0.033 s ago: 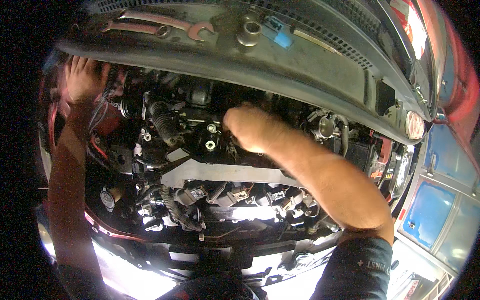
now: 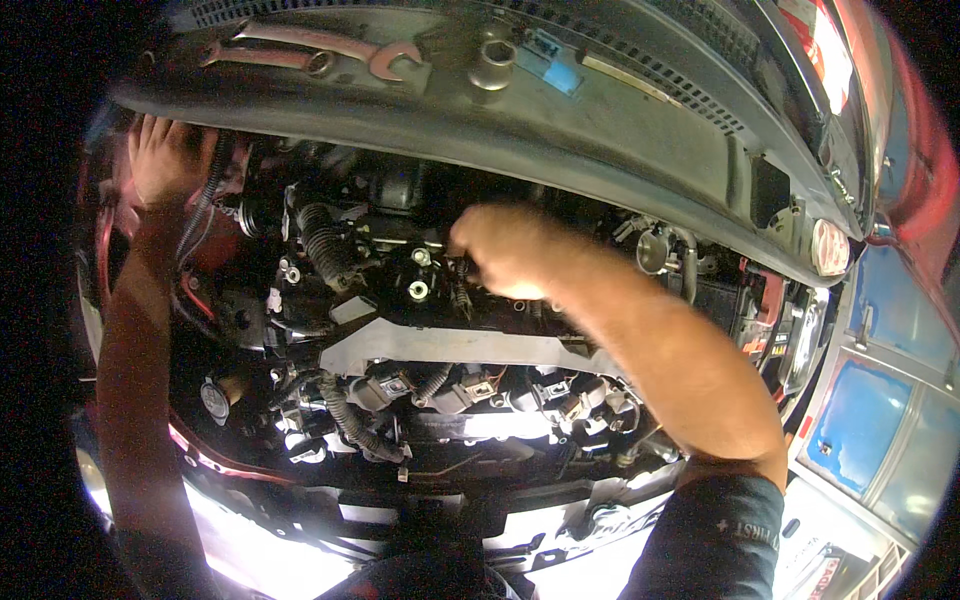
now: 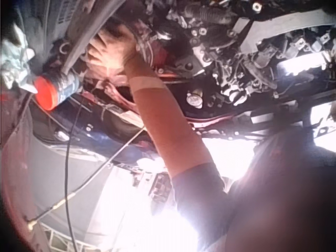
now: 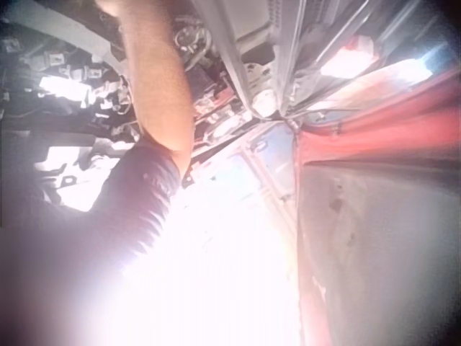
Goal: The person works on a car engine with the hood open, using a rag to wipe components and adjusting hoses and connectors. The person also uses a wrench to tighten bolts and inspects various parts of the engine bay.
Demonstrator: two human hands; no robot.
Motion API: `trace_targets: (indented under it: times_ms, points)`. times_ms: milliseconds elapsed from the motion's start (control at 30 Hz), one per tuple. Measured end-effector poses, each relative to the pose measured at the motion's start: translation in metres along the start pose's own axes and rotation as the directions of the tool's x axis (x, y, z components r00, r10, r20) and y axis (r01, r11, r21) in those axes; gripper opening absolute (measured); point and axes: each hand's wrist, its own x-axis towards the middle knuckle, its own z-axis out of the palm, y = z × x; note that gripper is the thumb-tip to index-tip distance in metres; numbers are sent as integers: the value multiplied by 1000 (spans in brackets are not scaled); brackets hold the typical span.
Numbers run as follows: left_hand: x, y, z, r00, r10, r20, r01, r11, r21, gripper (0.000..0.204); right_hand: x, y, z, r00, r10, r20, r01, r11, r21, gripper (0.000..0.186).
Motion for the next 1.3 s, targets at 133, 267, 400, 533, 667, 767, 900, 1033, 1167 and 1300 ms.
trace_targets:
  times_ms: [133,267,400,533,667,767,900,1033,1167,1300]
  points:
    - [-3,-2,3,1000,-19,18,18,1000,12,38,-49,55,-21,963,193,-187,-126,940,318,24]
    - [-4,-6,7,980,-82,182,52,985,167,39,-66,84,-5,976,180,-123,-168,981,101,27]
    - [-5,-7,8,957,-130,257,63,965,256,44,-57,82,12,975,160,-152,-142,982,123,40]
    - [-8,-10,11,979,-74,189,18,959,284,46,-48,68,18,988,84,-130,-114,964,-241,68]
    - [-13,-18,15,982,-52,183,12,977,215,45,-41,67,16,997,53,-63,-60,992,-107,67]
    - [-15,-21,18,989,-23,149,-10,977,212,45,-36,66,20,998,41,-55,-48,990,-135,65]
    - [-14,-18,21,995,-30,100,9,979,204,43,-42,72,20,991,75,-107,-86,990,-107,60]
    - [-11,-15,16,982,-79,174,45,981,191,43,-60,79,21,953,198,-230,-147,964,221,50]
    - [-9,-12,12,990,-47,131,21,981,195,40,-72,80,30,935,244,-256,-173,947,270,33]
    - [-8,-10,11,990,-53,130,33,988,153,38,-67,83,40,919,218,-330,-23,862,506,30]
